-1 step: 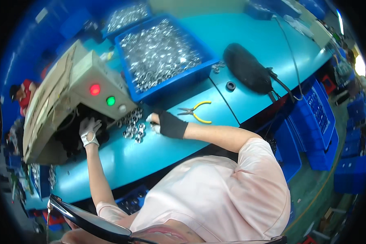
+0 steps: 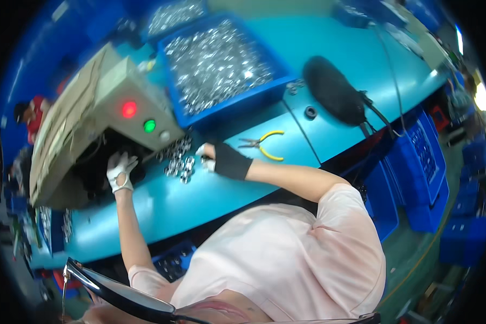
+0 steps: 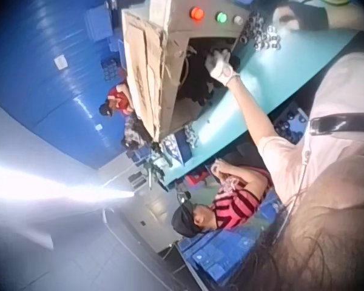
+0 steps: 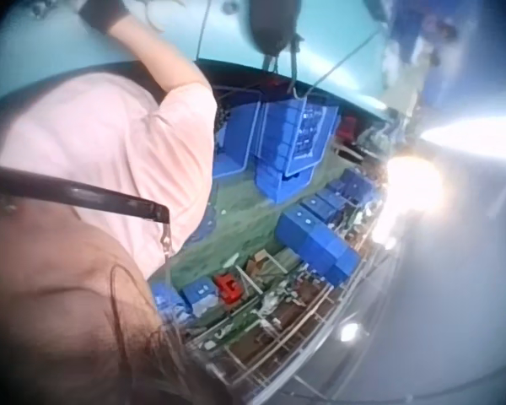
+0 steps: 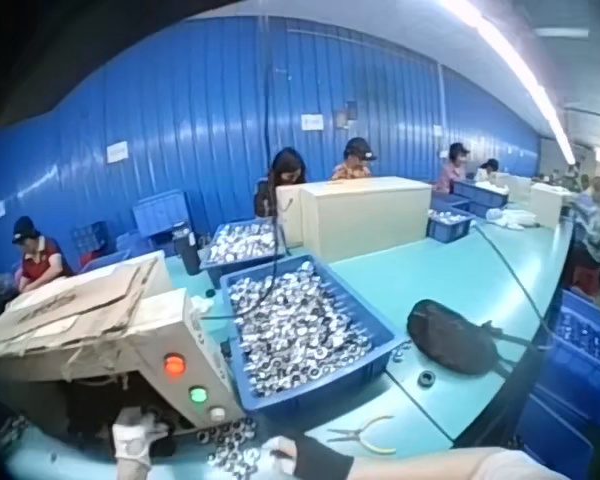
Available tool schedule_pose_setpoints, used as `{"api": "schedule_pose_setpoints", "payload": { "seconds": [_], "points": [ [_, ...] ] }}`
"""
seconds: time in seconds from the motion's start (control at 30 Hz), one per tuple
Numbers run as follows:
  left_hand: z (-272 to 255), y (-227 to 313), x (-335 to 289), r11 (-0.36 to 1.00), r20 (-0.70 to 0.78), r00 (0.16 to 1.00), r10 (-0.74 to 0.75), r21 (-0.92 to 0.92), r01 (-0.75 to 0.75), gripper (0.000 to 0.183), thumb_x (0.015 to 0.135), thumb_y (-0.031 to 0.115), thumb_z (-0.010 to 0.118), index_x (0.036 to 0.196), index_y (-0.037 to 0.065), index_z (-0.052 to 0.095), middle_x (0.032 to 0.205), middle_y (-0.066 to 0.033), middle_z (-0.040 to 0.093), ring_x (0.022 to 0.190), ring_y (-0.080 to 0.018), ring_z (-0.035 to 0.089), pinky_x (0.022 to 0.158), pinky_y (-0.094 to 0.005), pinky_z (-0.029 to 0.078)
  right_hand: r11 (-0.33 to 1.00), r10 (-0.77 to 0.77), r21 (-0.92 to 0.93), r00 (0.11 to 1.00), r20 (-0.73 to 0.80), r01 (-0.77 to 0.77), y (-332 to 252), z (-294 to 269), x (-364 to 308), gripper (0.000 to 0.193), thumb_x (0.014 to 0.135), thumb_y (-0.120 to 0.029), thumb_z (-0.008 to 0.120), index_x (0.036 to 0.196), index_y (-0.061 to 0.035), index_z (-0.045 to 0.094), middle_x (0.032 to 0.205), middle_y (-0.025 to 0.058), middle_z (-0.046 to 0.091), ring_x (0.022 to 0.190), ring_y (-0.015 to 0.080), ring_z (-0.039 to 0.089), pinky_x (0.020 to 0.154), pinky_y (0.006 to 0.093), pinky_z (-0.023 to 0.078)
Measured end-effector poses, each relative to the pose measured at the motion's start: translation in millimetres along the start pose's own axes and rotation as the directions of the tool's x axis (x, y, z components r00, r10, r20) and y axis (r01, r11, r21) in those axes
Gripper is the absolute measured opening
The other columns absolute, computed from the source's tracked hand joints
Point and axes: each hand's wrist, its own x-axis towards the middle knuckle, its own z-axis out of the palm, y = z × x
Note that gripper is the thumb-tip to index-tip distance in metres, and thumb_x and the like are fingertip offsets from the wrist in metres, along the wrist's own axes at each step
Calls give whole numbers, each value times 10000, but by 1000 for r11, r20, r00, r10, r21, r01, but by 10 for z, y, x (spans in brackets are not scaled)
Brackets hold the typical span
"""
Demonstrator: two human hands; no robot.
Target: Assembling small metal and rubber components at a factory workbench.
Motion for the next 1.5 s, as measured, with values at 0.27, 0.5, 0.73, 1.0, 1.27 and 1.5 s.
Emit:
{"api": "schedule_pose_setpoints", "payload": {
  "seconds": [0.27, 0.5, 0.73, 1.0, 1.27, 1.5],
  "points": [
    [501, 117, -1462, 942, 195, 934, -299, -97, 322, 402, 826, 78, 644, 1171, -71, 501, 957, -180, 635, 678, -216, 655, 608, -290, 554, 975, 64, 215, 997, -38, -55, -159, 92, -73, 374, 777, -14, 638, 1147, -29, 586, 976, 77, 604, 852, 125, 584, 797, 244, 457],
    [684, -53, -1740, 894, 239, 910, -337, -222, 390, 455, 825, 93, 664, 1197, -84, 470, 1036, -174, 611, 729, -214, 653, 666, -302, 567, 985, 59, 163, 998, -39, -51, -384, 152, -146, 319, 753, -51, 678, 1063, -37, 608, 918, 90, 602, 796, 176, 588, 720, 277, 464],
    [796, -53, -1790, 873, 336, 888, -313, -267, 408, 478, 831, 105, 665, 1222, -78, 460, 1040, -165, 606, 772, -215, 657, 701, -303, 567, 980, 21, 197, 999, -33, -14, -365, 159, -230, 330, 738, -31, 697, 1054, -27, 605, 891, 80, 586, 806, 167, 583, 715, 269, 462],
    [783, -59, -1782, 879, 323, 900, -291, -281, 385, 459, 833, 72, 652, 1221, -81, 460, 1053, -165, 599, 788, -215, 659, 708, -301, 570, 982, 8, 187, 1000, -20, -4, -339, 179, -201, 335, 742, -28, 695, 1065, -28, 608, 899, 78, 588, 804, 167, 585, 719, 267, 462],
    [798, -47, -1757, 892, 280, 911, -303, -255, 374, 447, 833, 65, 652, 1214, -79, 467, 1046, -160, 605, 804, -216, 657, 716, -302, 562, 973, 53, 228, 998, -33, -44, -381, 211, -191, 324, 772, -30, 671, 1090, -32, 603, 916, 81, 591, 814, 164, 591, 730, 267, 468],
    [802, -53, -1791, 897, 291, 914, -282, -259, 359, 448, 829, 24, 637, 1225, -87, 460, 1041, -154, 602, 819, -235, 656, 743, -312, 559, 975, 71, 213, 997, -38, -61, -353, 216, -206, 327, 785, -35, 662, 1104, -27, 593, 915, 91, 595, 830, 176, 608, 750, 271, 474]
  ]
}}
